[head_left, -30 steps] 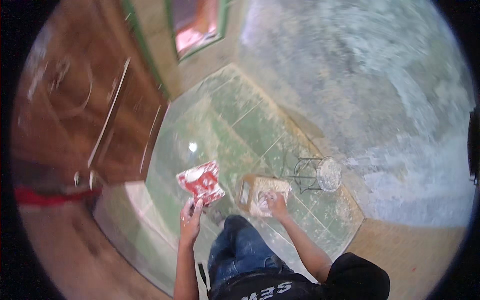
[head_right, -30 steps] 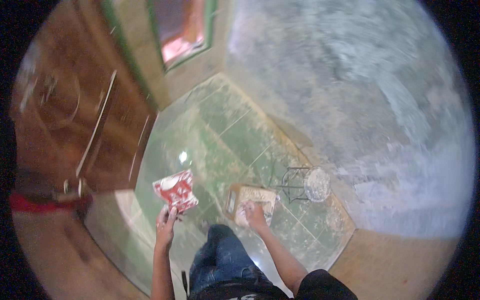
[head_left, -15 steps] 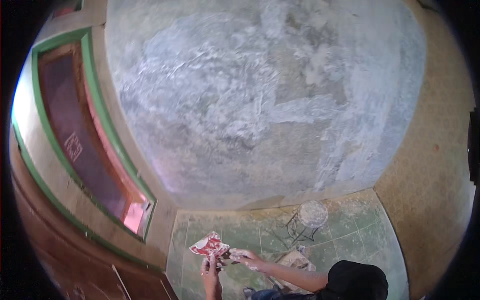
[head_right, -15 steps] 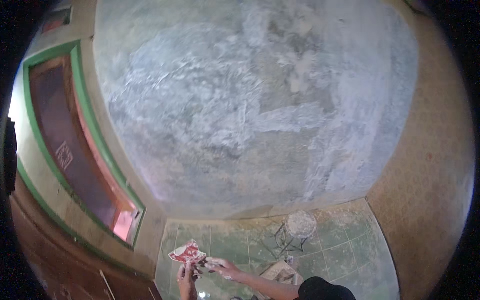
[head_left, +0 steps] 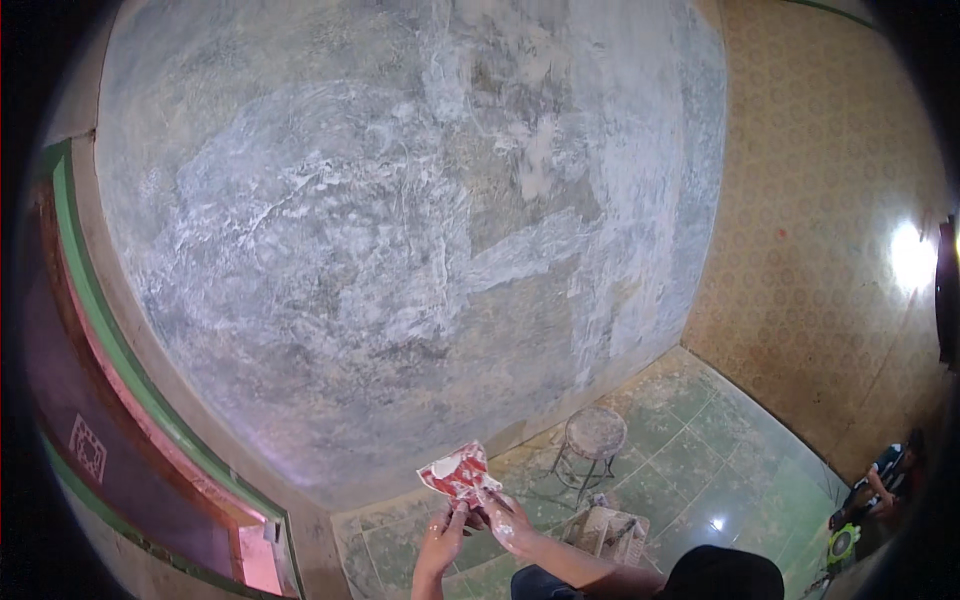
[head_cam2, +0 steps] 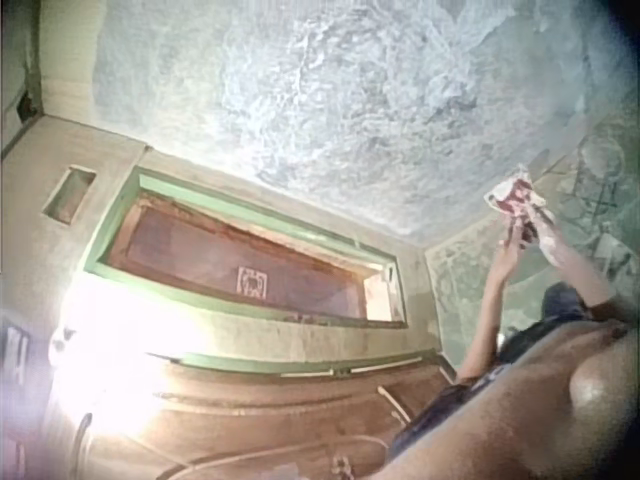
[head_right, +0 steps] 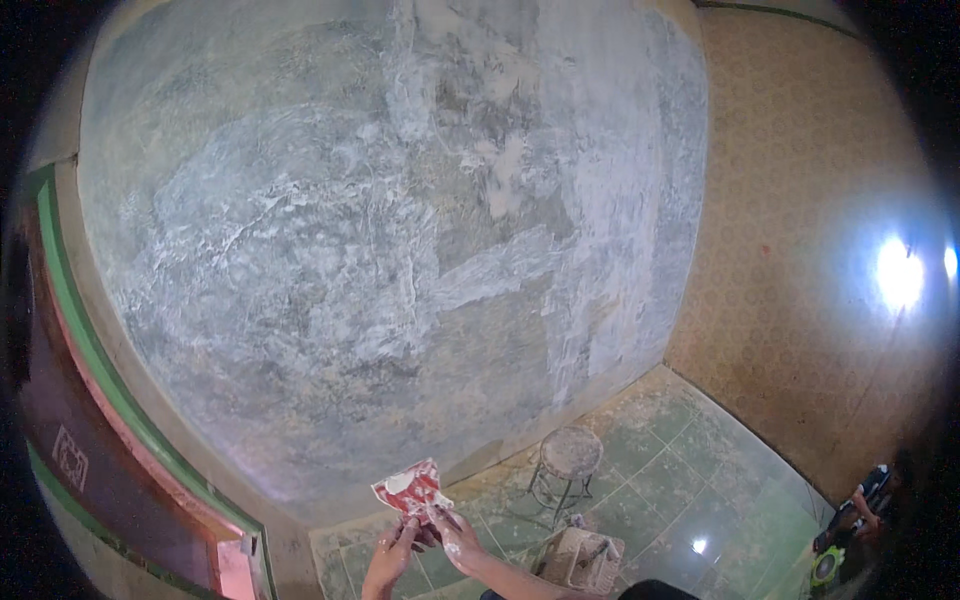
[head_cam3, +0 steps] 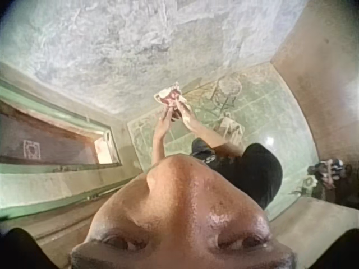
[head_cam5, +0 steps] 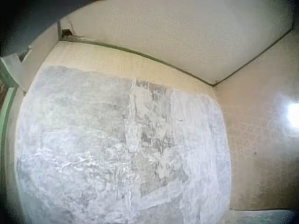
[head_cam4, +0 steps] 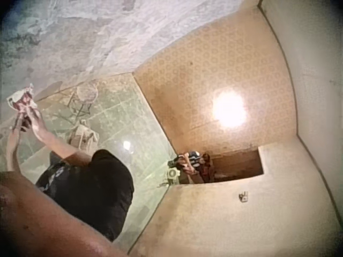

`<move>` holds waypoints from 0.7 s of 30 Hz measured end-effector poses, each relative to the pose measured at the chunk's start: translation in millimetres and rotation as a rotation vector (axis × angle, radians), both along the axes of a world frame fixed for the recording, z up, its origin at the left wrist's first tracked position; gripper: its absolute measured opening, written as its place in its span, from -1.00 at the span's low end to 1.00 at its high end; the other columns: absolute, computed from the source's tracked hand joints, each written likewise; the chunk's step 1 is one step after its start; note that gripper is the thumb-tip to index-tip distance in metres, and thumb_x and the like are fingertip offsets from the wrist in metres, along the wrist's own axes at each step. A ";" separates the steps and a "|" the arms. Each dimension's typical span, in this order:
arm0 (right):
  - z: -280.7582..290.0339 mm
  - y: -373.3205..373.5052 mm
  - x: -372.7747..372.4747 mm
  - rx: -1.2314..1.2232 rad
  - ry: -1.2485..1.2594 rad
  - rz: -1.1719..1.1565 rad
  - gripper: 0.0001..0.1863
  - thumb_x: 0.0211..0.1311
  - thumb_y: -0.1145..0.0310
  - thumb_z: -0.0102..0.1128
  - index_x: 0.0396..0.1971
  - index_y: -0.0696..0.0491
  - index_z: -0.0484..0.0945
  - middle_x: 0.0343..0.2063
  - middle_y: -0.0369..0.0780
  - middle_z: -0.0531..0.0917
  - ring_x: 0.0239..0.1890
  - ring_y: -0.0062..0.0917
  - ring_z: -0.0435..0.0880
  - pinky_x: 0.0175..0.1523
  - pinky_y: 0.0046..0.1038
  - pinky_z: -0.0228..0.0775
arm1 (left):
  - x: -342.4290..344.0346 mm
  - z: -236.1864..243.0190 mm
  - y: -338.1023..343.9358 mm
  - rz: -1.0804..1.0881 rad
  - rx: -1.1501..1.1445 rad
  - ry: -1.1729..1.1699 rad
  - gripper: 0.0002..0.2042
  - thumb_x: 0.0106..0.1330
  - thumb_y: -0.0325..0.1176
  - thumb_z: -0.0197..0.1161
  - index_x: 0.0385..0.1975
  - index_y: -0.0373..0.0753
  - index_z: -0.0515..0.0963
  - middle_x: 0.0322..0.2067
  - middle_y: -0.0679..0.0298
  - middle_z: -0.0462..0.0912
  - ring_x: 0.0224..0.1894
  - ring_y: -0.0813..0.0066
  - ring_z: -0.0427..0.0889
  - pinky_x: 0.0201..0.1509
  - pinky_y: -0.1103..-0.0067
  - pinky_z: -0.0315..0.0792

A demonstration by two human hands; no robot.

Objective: The person applies putty to a wall using a spatula or putty knife.

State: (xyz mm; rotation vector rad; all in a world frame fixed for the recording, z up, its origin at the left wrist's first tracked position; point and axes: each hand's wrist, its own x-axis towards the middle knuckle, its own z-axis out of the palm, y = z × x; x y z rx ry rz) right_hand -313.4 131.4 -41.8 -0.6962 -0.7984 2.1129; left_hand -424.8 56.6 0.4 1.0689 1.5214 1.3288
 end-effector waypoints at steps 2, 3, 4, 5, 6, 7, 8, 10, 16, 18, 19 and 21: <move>1.8 13.6 -4.6 -0.029 0.018 -0.079 -0.68 0.35 0.29 0.04 -0.01 0.15 0.42 -0.11 -0.29 0.53 -0.09 -0.64 0.48 0.01 -0.55 0.32 | -5.7 8.7 17.9 -0.107 -0.036 0.003 -0.71 0.42 -0.19 -0.05 -0.29 -0.30 0.50 -0.43 0.28 0.63 -0.35 0.50 0.58 -0.27 0.55 0.44; 1.9 28.6 -6.8 -0.047 0.143 -0.136 -0.68 0.33 0.35 0.04 0.02 0.14 0.39 -0.07 -0.27 0.52 -0.03 -0.58 0.48 0.07 -0.50 0.31 | -10.3 6.7 30.3 -0.120 -0.036 0.013 -0.71 0.42 -0.19 -0.05 -0.29 -0.30 0.50 -0.43 0.28 0.63 -0.35 0.50 0.58 -0.27 0.55 0.44; 0.5 43.6 -7.8 -0.064 0.271 -0.193 -0.66 0.31 0.40 0.04 0.06 0.13 0.36 -0.03 -0.25 0.51 0.03 -0.53 0.47 0.13 -0.45 0.30 | -16.2 1.5 42.6 -0.184 -0.049 -0.002 -0.71 0.42 -0.19 -0.05 -0.30 -0.30 0.50 -0.42 0.28 0.62 -0.34 0.50 0.58 -0.26 0.55 0.44; -2.7 66.3 -8.2 -0.077 0.401 -0.243 -0.64 0.30 0.46 0.04 0.09 0.12 0.33 0.01 -0.23 0.49 0.09 -0.47 0.47 0.20 -0.40 0.28 | -20.5 4.5 60.4 -0.243 -0.059 -0.016 -0.71 0.41 -0.20 -0.04 -0.30 -0.30 0.51 -0.41 0.27 0.62 -0.34 0.50 0.58 -0.24 0.55 0.44; -9.5 90.6 -5.9 -0.079 0.359 -0.210 -0.53 0.33 0.35 -0.04 0.21 0.09 0.20 0.17 -0.21 0.39 0.20 -0.36 0.37 0.28 -0.24 0.18 | -24.5 9.7 71.5 -0.234 -0.095 -0.014 -0.71 0.41 -0.19 -0.02 -0.29 -0.30 0.51 -0.41 0.26 0.62 -0.33 0.49 0.59 -0.23 0.53 0.45; -9.9 118.8 0.8 -0.070 0.371 -0.209 -0.53 0.33 0.35 -0.04 0.21 0.09 0.20 0.17 -0.21 0.39 0.20 -0.36 0.37 0.28 -0.24 0.18 | -29.2 11.6 84.9 -0.234 -0.086 -0.001 -0.71 0.41 -0.19 -0.02 -0.29 -0.30 0.51 -0.41 0.26 0.62 -0.33 0.49 0.59 -0.23 0.53 0.45; -6.3 149.3 8.7 -0.044 0.440 -0.242 -0.50 0.36 0.26 -0.12 0.26 0.07 0.13 0.23 -0.21 0.31 0.26 -0.35 0.29 0.31 -0.20 0.11 | -35.4 10.0 97.2 -0.222 -0.090 -0.003 -0.72 0.40 -0.20 0.00 -0.29 -0.31 0.51 -0.41 0.25 0.62 -0.32 0.48 0.60 -0.24 0.53 0.46; -6.3 223.9 26.2 0.115 0.443 -0.292 -0.42 0.38 0.10 -0.29 0.33 0.02 0.01 0.33 -0.24 0.15 0.34 -0.35 0.15 0.37 -0.15 -0.03 | -49.0 10.5 126.3 -0.209 -0.084 0.016 -0.73 0.40 -0.21 0.01 -0.30 -0.32 0.50 -0.41 0.25 0.62 -0.31 0.48 0.60 -0.24 0.54 0.46; 139.6 463.9 61.6 0.466 0.440 -0.471 -0.68 0.38 0.34 -0.09 0.09 0.04 0.32 -0.01 -0.33 0.49 0.00 -0.55 0.50 0.09 -0.43 0.35 | -128.1 -37.1 234.0 -0.040 -0.081 -0.017 -0.61 0.39 -0.12 0.04 -0.04 -0.34 0.48 -0.28 0.16 0.61 -0.22 0.34 0.60 -0.18 0.41 0.50; 203.8 538.3 76.8 0.574 0.531 -0.433 -0.77 0.36 0.39 -0.06 -0.03 0.04 0.40 -0.19 -0.39 0.53 -0.15 -0.66 0.54 -0.01 -0.53 0.42 | -132.9 -32.4 264.7 0.071 -0.077 0.005 -0.66 0.39 -0.15 0.03 -0.12 -0.33 0.50 -0.31 0.18 0.61 -0.23 0.36 0.61 -0.19 0.43 0.50; 231.4 578.9 82.3 0.639 0.569 -0.401 -0.80 0.37 0.38 -0.07 -0.07 0.04 0.42 -0.25 -0.41 0.53 -0.18 -0.70 0.54 -0.04 -0.55 0.42 | -132.0 -23.0 277.8 0.140 -0.069 0.045 -0.67 0.39 -0.16 0.03 -0.16 -0.33 0.51 -0.32 0.18 0.61 -0.24 0.36 0.61 -0.20 0.44 0.51; 294.8 644.7 79.6 0.868 0.501 -0.520 -0.84 0.37 0.38 -0.07 -0.13 0.05 0.44 -0.30 -0.43 0.51 -0.24 -0.73 0.52 -0.14 -0.55 0.43 | -140.9 -18.9 301.6 0.189 -0.041 0.043 -0.68 0.39 -0.17 0.02 -0.18 -0.34 0.51 -0.32 0.17 0.61 -0.24 0.36 0.61 -0.20 0.44 0.51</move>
